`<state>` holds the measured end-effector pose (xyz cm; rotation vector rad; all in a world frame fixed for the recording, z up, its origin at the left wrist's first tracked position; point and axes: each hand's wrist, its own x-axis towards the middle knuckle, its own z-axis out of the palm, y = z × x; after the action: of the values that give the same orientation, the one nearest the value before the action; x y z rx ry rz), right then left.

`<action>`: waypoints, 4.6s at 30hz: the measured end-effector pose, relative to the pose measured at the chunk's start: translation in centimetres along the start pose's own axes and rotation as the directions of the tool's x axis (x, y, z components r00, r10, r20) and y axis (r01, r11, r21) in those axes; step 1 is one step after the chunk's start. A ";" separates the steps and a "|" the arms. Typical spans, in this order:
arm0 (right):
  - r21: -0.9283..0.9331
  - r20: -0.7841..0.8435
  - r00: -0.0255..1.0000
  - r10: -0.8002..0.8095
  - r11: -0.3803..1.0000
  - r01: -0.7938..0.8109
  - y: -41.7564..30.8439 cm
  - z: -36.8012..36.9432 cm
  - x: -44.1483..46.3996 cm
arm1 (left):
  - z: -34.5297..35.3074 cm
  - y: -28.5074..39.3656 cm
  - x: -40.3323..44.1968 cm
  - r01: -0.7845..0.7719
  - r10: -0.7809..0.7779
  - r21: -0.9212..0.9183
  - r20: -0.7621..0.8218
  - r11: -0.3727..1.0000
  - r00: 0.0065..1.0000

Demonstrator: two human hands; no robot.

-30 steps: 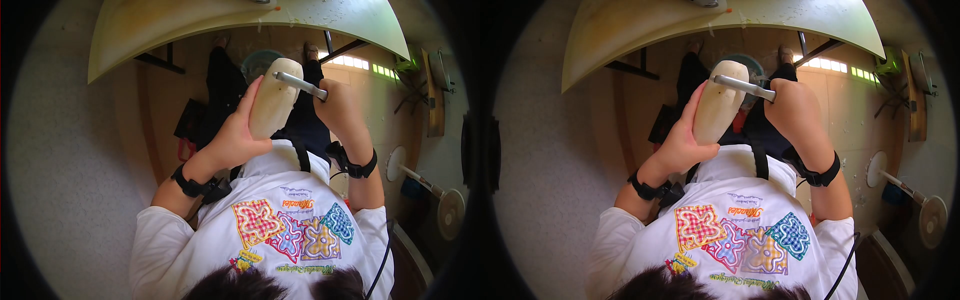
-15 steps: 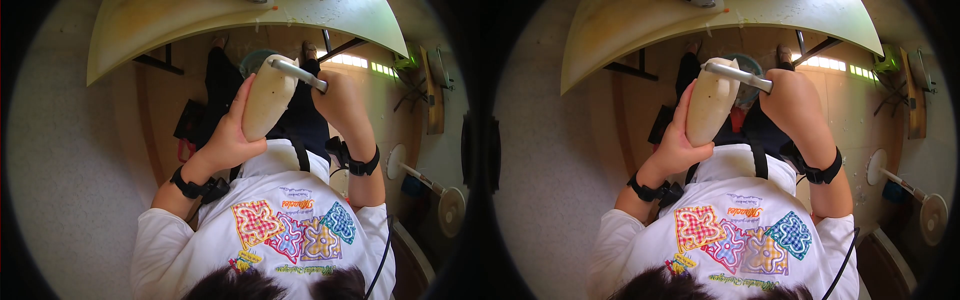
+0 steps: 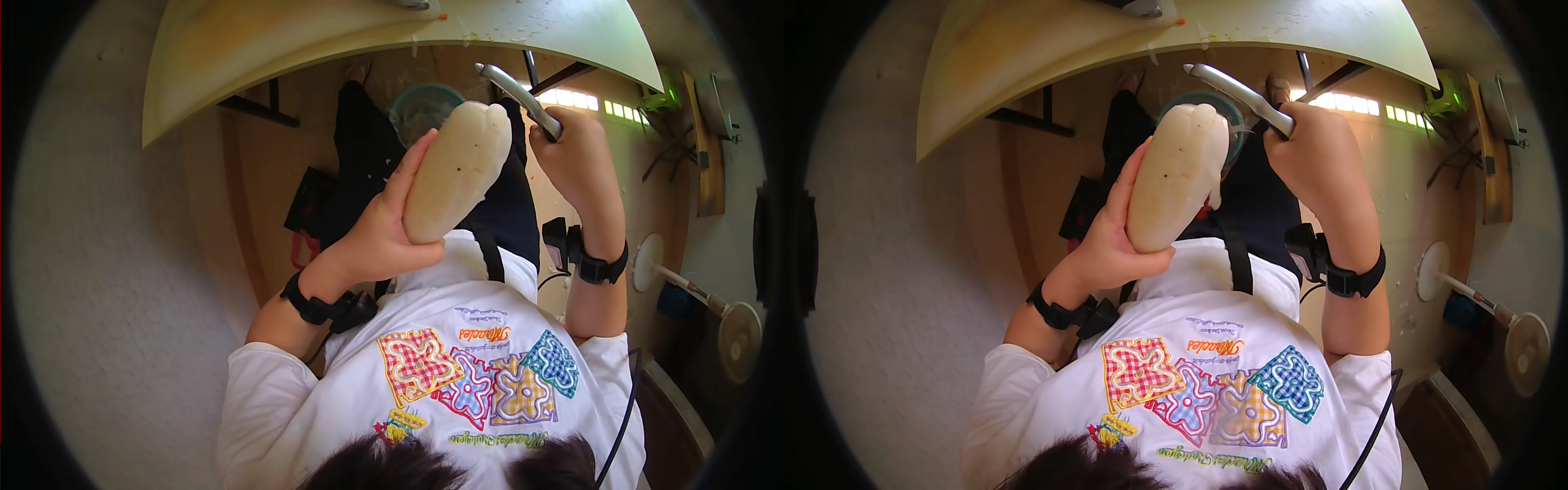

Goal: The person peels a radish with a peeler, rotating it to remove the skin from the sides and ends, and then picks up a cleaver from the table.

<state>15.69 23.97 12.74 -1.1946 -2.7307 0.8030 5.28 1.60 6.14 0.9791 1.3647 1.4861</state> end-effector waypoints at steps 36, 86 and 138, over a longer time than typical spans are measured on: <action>0.750 0.300 0.954 0.027 0.611 -0.253 4.3 4.5 -1.3 | -1.8 0.5 0.4 0.170 -0.197 -0.291 -0.066 0.942 0.978; 0.738 0.094 0.996 0.005 0.671 -0.073 2.8 3.9 -0.3 | -1.0 1.0 1.5 0.133 -0.131 0.015 -0.065 0.991 0.989; 0.488 0.012 0.876 -0.482 0.768 0.415 2.0 3.6 -4.2 | -1.1 0.3 3.5 0.024 -0.112 -0.804 -0.052 0.594 0.992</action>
<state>19.08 20.61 9.33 -0.3705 -2.5121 1.3968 3.10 4.54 6.27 0.2483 0.6047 1.8401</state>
